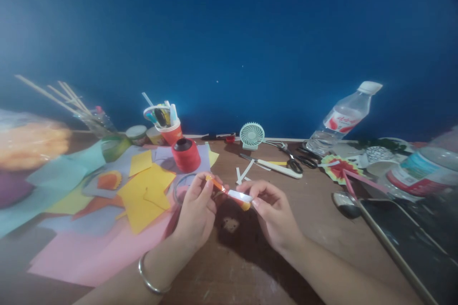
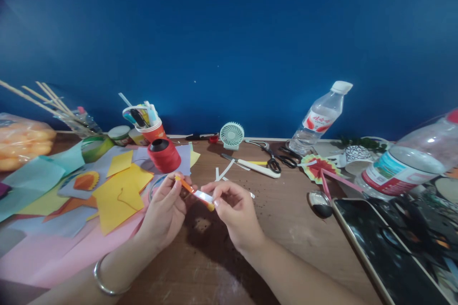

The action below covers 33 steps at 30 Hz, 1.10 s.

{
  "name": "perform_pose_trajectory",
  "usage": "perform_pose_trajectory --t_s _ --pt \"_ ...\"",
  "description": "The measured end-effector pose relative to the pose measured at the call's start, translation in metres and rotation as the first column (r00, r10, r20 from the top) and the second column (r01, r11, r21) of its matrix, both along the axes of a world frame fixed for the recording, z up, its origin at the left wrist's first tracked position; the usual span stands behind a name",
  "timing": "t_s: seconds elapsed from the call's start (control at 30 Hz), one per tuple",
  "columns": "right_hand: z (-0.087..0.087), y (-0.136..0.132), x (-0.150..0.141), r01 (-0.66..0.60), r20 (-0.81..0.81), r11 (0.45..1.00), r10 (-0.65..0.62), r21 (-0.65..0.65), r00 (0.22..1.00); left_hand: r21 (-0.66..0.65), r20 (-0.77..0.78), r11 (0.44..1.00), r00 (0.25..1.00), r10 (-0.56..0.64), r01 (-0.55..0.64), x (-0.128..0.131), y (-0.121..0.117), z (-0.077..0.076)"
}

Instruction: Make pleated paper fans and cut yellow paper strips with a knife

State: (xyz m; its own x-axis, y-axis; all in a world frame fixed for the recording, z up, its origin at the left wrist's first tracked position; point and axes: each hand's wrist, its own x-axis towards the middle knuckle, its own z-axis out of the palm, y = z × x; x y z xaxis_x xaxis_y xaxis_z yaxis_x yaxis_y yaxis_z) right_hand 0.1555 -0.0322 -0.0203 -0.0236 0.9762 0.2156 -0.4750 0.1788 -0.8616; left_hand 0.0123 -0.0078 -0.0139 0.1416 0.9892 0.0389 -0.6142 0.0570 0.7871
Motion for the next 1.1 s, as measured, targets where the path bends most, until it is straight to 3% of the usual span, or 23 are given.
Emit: perform_pose_trajectory --t_s 0.33,0.57,0.7,0.77,0.83,0.93,1.0,1.1 --pt "-0.003 0.008 0.004 -0.076 -0.302 0.992 0.043 -0.097 0.952 0.017 0.011 0.992 0.992 0.123 -0.123 -0.008 0.009 -0.003" --pt "-0.004 0.019 0.015 0.014 -0.426 0.962 -0.134 -0.272 0.895 0.062 0.01 0.978 0.98 0.2 -0.2 -0.012 0.014 -0.004" --pt "0.002 0.029 0.025 0.074 -0.41 0.951 -0.199 -0.301 0.89 0.064 0.002 0.973 0.975 0.221 -0.221 -0.013 0.015 -0.004" --pt "0.003 0.035 0.033 0.165 -0.314 0.948 -0.25 -0.272 0.916 0.062 0.0 0.97 0.972 0.235 -0.234 -0.013 0.016 -0.004" --pt "0.003 0.04 0.04 0.317 -0.09 0.929 -0.338 -0.19 0.937 0.07 -0.009 0.97 0.972 0.234 -0.233 -0.012 0.016 -0.004" --pt "0.0 0.044 0.047 0.431 0.25 0.899 -0.403 -0.071 0.881 0.117 -0.045 0.973 0.977 0.206 -0.2 -0.011 0.013 -0.003" --pt "-0.001 0.042 0.048 0.432 0.482 0.901 -0.395 0.038 0.782 0.16 -0.094 0.972 0.978 0.187 -0.17 -0.009 0.009 -0.003" --pt "0.003 0.035 0.043 0.417 0.701 0.858 -0.494 0.299 0.514 0.217 -0.196 0.969 0.967 0.162 -0.119 -0.008 0.003 -0.006"
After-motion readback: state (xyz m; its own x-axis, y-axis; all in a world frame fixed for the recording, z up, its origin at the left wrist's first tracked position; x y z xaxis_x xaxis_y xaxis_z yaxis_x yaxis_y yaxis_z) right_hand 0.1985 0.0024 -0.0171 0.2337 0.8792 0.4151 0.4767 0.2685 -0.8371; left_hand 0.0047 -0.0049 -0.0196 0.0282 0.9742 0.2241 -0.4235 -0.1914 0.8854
